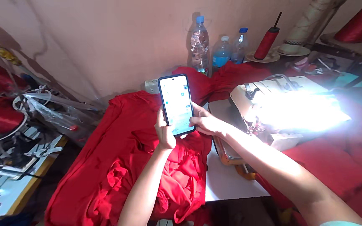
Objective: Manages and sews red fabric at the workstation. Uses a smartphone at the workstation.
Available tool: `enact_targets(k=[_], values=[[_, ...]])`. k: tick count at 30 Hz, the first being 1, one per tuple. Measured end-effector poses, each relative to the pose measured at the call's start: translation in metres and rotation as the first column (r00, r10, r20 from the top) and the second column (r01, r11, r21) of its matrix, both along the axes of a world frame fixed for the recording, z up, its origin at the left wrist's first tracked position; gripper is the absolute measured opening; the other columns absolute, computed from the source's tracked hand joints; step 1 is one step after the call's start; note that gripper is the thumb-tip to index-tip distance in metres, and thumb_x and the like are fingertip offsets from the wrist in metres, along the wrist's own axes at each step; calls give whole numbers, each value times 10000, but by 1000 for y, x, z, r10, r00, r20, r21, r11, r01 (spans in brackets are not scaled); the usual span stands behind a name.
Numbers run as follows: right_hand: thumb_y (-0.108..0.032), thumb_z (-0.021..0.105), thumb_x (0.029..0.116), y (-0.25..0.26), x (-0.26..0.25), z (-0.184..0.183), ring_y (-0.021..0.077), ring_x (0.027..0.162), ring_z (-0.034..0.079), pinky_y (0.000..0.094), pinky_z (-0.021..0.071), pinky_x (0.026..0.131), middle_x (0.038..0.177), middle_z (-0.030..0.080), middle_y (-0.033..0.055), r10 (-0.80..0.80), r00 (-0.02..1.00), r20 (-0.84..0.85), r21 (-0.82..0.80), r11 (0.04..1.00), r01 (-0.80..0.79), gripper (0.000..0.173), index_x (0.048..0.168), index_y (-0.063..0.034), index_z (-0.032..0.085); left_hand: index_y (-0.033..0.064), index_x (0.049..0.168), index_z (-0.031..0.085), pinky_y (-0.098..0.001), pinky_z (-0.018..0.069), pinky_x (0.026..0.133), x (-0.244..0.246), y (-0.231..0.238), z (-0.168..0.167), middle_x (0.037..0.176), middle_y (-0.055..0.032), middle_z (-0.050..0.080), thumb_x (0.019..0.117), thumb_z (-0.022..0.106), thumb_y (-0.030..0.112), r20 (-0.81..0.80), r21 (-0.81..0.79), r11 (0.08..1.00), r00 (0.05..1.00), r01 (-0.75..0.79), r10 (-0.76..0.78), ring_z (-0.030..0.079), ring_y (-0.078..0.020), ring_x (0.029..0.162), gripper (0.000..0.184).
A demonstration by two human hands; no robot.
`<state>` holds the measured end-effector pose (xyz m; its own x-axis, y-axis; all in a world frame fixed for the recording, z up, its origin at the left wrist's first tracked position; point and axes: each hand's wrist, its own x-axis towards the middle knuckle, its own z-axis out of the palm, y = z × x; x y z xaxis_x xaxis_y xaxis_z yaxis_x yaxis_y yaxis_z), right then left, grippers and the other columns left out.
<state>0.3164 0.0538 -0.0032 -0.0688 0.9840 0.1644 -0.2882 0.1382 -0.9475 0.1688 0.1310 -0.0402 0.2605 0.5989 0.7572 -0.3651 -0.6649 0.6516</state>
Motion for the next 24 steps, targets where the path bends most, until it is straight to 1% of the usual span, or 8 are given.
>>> enact_targets(k=[3, 5, 10, 12, 15, 17, 20, 24], values=[[156, 407, 883, 1, 0, 0, 140, 957, 698, 341, 614, 792, 1152, 650, 47, 1, 1000, 7, -4, 1000, -1, 644, 1463, -114, 330, -56, 1428, 412, -218, 564, 888, 0, 1, -1, 1151, 95, 683, 910, 403, 140, 7, 8, 1000, 1000, 7, -7, 655, 44, 1005, 554], [150, 465, 842, 1, 0, -1, 142, 961, 704, 343, 622, 789, 1153, 656, 39, 15, 1000, 18, 12, 1000, -15, 680, 1452, -120, 332, -27, 1420, 432, -222, 569, 884, 0, 1, 0, 1151, 106, 680, 896, 408, 116, 20, -11, 1000, 999, 27, -27, 656, 38, 1003, 544], [189, 536, 807, 3, 0, -1, 168, 953, 721, 354, 638, 766, 1154, 671, 51, 17, 999, 31, 13, 1000, -17, 727, 1436, -121, 342, -57, 1434, 393, -219, 570, 876, -1, 0, -1, 1133, 111, 695, 912, 405, 140, 15, -29, 999, 1000, 19, -18, 662, 46, 992, 558], [172, 510, 808, 2, 0, 0, 158, 939, 720, 349, 636, 757, 1142, 670, 41, 19, 1000, 19, 6, 1000, -20, 721, 1440, -129, 334, -55, 1438, 398, -218, 570, 874, -1, 0, -1, 1134, 110, 688, 913, 401, 146, 9, -20, 1000, 1000, 12, -12, 658, 49, 989, 561], [147, 397, 849, -1, 0, 1, 137, 936, 706, 339, 623, 770, 1143, 651, 32, 29, 999, -26, 6, 1000, -29, 679, 1462, -130, 311, -51, 1437, 406, -218, 570, 874, -1, 1, -1, 1134, 110, 694, 917, 402, 145, 11, -8, 1000, 1000, 12, -12, 662, 46, 988, 556], [124, 346, 855, 1, 0, -1, 146, 931, 705, 353, 619, 774, 1126, 656, 40, 31, 997, -77, -2, 1000, -31, 639, 1441, -131, 343, -41, 1423, 413, -212, 568, 875, -1, 0, 0, 1123, 121, 686, 930, 419, 176, 8, -12, 1000, 1000, 11, -11, 657, 52, 986, 539], [100, 303, 882, 2, 2, -2, 158, 934, 705, 370, 618, 768, 1110, 664, 43, 47, 991, -122, -16, 999, -49, 605, 1431, -146, 368, -33, 1421, 419, -224, 580, 857, 0, -2, 1, 1090, 124, 698, 867, 432, 119, 19, -54, 998, 1000, 18, -17, 672, 40, 964, 575], [111, 284, 880, 2, 1, -1, 153, 912, 708, 363, 619, 749, 1088, 672, 39, 35, 992, -124, -22, 999, -38, 589, 1402, -136, 399, -37, 1426, 406, -225, 582, 854, -1, -3, 2, 1087, 125, 698, 855, 441, 102, 20, -80, 997, 1000, 19, -18, 675, 39, 960, 589]])
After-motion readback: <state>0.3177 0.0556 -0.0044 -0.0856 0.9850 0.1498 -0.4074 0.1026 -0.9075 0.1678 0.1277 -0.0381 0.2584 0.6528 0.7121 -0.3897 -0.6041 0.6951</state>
